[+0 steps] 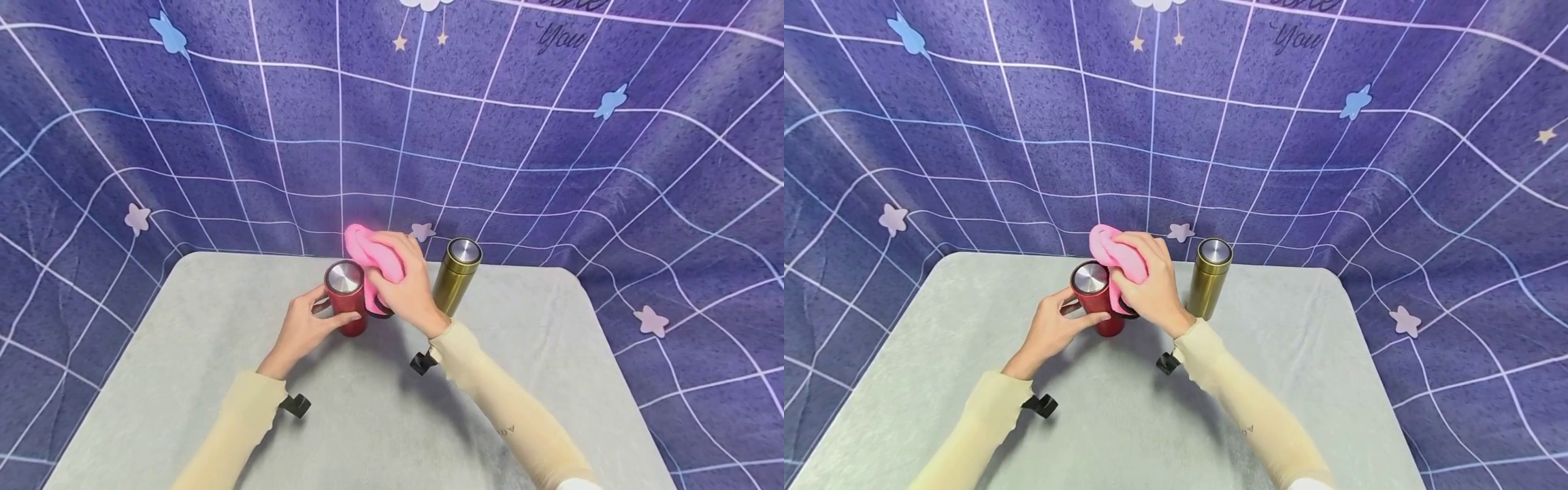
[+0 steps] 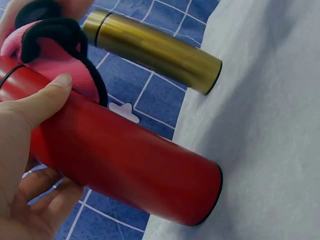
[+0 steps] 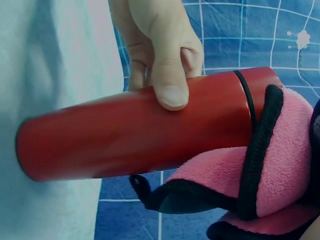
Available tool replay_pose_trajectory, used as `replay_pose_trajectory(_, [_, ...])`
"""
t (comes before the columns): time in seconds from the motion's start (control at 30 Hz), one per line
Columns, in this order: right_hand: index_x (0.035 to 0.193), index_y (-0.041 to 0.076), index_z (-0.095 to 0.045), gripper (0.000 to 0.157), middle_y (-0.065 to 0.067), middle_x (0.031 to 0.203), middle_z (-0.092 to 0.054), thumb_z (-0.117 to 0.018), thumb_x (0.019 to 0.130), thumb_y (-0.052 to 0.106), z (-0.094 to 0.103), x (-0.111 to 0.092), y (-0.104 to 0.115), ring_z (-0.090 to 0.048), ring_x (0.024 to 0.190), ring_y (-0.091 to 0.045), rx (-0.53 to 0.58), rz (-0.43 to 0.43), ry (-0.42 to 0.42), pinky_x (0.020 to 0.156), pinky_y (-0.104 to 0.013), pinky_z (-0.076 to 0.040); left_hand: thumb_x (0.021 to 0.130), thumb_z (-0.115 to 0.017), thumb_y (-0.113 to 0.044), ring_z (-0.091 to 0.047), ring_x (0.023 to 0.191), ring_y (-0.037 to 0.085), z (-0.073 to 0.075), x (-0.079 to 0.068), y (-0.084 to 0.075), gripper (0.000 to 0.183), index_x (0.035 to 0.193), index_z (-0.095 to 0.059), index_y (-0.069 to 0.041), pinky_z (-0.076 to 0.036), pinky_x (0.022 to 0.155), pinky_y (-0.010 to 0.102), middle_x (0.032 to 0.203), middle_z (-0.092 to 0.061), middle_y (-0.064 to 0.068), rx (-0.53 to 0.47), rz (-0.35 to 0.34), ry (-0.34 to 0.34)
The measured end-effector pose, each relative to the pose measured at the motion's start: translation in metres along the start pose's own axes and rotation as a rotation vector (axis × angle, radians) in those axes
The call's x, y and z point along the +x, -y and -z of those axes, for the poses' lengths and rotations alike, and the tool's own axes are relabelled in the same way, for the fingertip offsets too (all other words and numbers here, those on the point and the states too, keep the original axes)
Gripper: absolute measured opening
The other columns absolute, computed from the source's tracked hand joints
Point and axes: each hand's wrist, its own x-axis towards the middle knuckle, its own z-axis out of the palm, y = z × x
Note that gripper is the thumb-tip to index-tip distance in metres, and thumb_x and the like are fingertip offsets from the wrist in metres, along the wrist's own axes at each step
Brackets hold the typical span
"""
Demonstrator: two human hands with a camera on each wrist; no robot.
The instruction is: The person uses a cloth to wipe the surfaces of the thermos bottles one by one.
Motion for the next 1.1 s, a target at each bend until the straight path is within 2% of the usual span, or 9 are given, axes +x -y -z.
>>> replay_pose_trajectory(0.17, [0.126, 0.009, -0.074, 0.046, -0.008, 0.129, -0.073, -0.08, 0.082, -0.001, 0.006, -0.013, -0.003, -0.062, 0.12, -0.027, 0.026, 0.029, -0.074, 0.103, -0.038, -0.044, 0.076, -0.1, -0.023, -0.07, 0.124, 0.026, 0.001, -0.002, -0.007, 0.066, 0.135, -0.074, -0.008, -0.059, 0.105, 0.043, 0.129, -0.076, 0.007, 0.019, 0.015, 0.021])
replay_pose_trajectory(0.33, [0.124, 0.008, -0.074, 0.045, -0.009, 0.126, -0.073, -0.082, 0.08, -0.002, 0.01, -0.028, -0.004, -0.063, 0.118, -0.029, 0.007, -0.016, -0.1, 0.1, -0.037, -0.043, 0.077, -0.1, -0.024, -0.069, 0.126, 0.033, 0.003, -0.005, -0.008, 0.069, 0.137, -0.072, -0.005, -0.058, 0.106, 0.053, 0.132, -0.075, 0.012, 0.023, 0.039, 0.02])
replay_pose_trajectory(0.5, [0.12, 0.002, -0.074, 0.044, -0.016, 0.124, -0.073, -0.082, 0.078, -0.007, 0.011, -0.043, 0.002, -0.061, 0.118, -0.034, 0.004, -0.064, -0.112, 0.102, -0.035, -0.044, 0.077, -0.1, -0.022, -0.071, 0.122, 0.03, 0.006, -0.008, -0.008, 0.065, 0.134, -0.073, -0.006, -0.061, 0.102, 0.041, 0.128, -0.076, 0.01, 0.033, 0.045, -0.043])
replay_pose_trajectory(0.7, [0.117, -0.003, -0.073, 0.039, -0.02, 0.12, -0.072, -0.079, 0.079, -0.012, 0.02, -0.054, 0.026, -0.06, 0.115, -0.034, 0.039, -0.102, -0.116, 0.1, -0.029, -0.045, 0.079, -0.098, -0.021, -0.076, 0.106, 0.024, 0.012, -0.016, -0.006, 0.051, 0.121, -0.075, -0.004, -0.064, 0.091, 0.031, 0.115, -0.078, 0.011, -0.003, 0.085, -0.13])
replay_pose_trajectory(0.8, [0.118, 0.002, -0.074, 0.038, -0.014, 0.121, -0.074, -0.081, 0.082, -0.006, 0.02, -0.067, 0.011, -0.06, 0.114, -0.029, 0.036, -0.119, -0.12, 0.098, -0.029, -0.045, 0.082, -0.096, -0.017, -0.077, 0.098, 0.017, 0.016, -0.022, -0.006, 0.046, 0.119, -0.075, -0.001, -0.065, 0.085, 0.026, 0.111, -0.078, 0.011, -0.058, 0.116, -0.159])
replay_pose_trajectory(0.87, [0.119, 0.003, -0.075, 0.038, -0.013, 0.122, -0.074, -0.081, 0.083, -0.006, 0.02, -0.075, 0.004, -0.06, 0.114, -0.028, 0.033, -0.139, -0.123, 0.098, -0.028, -0.045, 0.084, -0.094, -0.013, -0.076, 0.094, 0.012, 0.018, -0.026, -0.007, 0.043, 0.119, -0.074, 0.001, -0.064, 0.084, 0.022, 0.106, -0.079, 0.003, -0.078, 0.117, -0.181])
replay_pose_trajectory(1.0, [0.12, 0.002, -0.074, 0.041, -0.016, 0.123, -0.073, -0.082, 0.081, -0.009, 0.021, -0.091, -0.008, -0.06, 0.115, -0.03, 0.037, -0.158, -0.131, 0.098, -0.025, -0.044, 0.088, -0.089, -0.008, -0.076, 0.091, 0.009, 0.023, -0.031, -0.009, 0.033, 0.115, -0.075, 0.003, -0.062, 0.084, 0.02, 0.094, -0.078, -0.009, -0.135, 0.113, -0.244])
replay_pose_trajectory(1.1, [0.121, 0.0, -0.073, 0.043, -0.02, 0.124, -0.072, -0.081, 0.08, -0.011, 0.02, -0.1, -0.016, -0.059, 0.118, -0.031, 0.052, -0.141, -0.144, 0.101, -0.024, -0.044, 0.092, -0.083, -0.007, -0.074, 0.089, 0.01, 0.026, -0.034, -0.01, 0.023, 0.113, -0.075, -0.001, -0.062, 0.08, 0.021, 0.095, -0.079, -0.005, -0.231, 0.124, -0.284])
